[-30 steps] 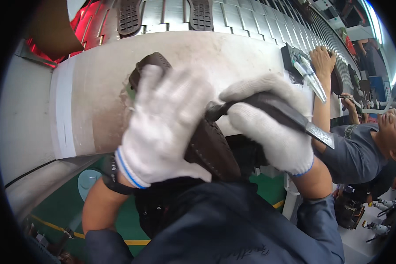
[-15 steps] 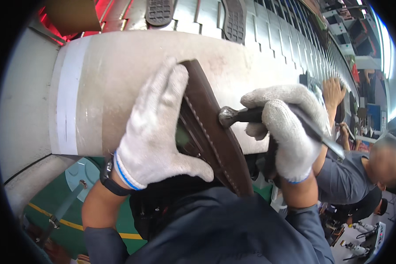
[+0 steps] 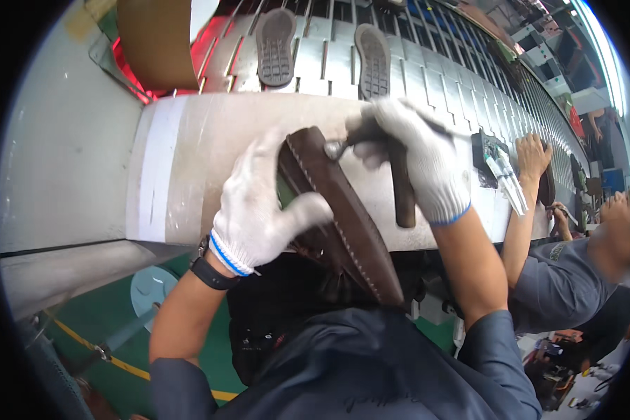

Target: The person fits a brown shoe upper onto a sole by hand, adjusting the alignment and tapping along the edges with a hammer to secure the components while seated at a workbench.

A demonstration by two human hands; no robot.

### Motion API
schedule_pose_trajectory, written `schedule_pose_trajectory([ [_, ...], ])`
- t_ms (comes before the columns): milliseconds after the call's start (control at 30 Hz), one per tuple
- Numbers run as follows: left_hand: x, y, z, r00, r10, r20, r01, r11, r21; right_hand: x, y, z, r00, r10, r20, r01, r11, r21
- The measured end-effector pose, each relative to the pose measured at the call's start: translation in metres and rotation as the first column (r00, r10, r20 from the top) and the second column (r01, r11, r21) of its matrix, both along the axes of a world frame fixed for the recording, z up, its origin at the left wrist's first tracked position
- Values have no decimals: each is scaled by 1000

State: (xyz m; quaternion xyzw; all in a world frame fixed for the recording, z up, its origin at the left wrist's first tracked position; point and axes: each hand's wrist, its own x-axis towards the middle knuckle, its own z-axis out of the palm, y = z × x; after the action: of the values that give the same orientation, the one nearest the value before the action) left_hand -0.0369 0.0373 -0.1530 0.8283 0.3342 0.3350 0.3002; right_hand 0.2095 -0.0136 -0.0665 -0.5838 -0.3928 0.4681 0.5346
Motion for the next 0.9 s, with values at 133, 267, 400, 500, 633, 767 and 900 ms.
schedule_pose_trajectory([
  [133, 26, -26, 15, 986, 158, 46, -157, 987, -34, 26, -59, -51, 943, -17, -332, 10, 1000, -21],
  [267, 36, -29, 44, 890, 90, 448, -8, 984, -181, -1, -77, -14, 951, -57, -304, 121, 973, 195],
  [400, 21, -32, 143, 941, -63, 333, -30, 963, 266, -11, -93, 31, 932, -80, -355, 250, 849, 466],
  [500, 22, -39, 183, 982, -188, -38, 182, 856, 483, 1, -102, 28, 957, 2, -290, 168, 811, 560],
  [633, 22, -51, 192, 983, -115, -146, 164, 905, 393, 13, -118, 47, 985, 56, -162, 53, 798, 600],
  [767, 18, -53, 186, 979, -142, -147, 198, 844, 499, 18, -135, 79, 979, -67, -192, 184, 699, 691],
  [900, 28, -64, 185, 982, -160, -98, 187, 791, 582, 9, -140, 70, 992, 47, 118, -108, 802, 588],
])
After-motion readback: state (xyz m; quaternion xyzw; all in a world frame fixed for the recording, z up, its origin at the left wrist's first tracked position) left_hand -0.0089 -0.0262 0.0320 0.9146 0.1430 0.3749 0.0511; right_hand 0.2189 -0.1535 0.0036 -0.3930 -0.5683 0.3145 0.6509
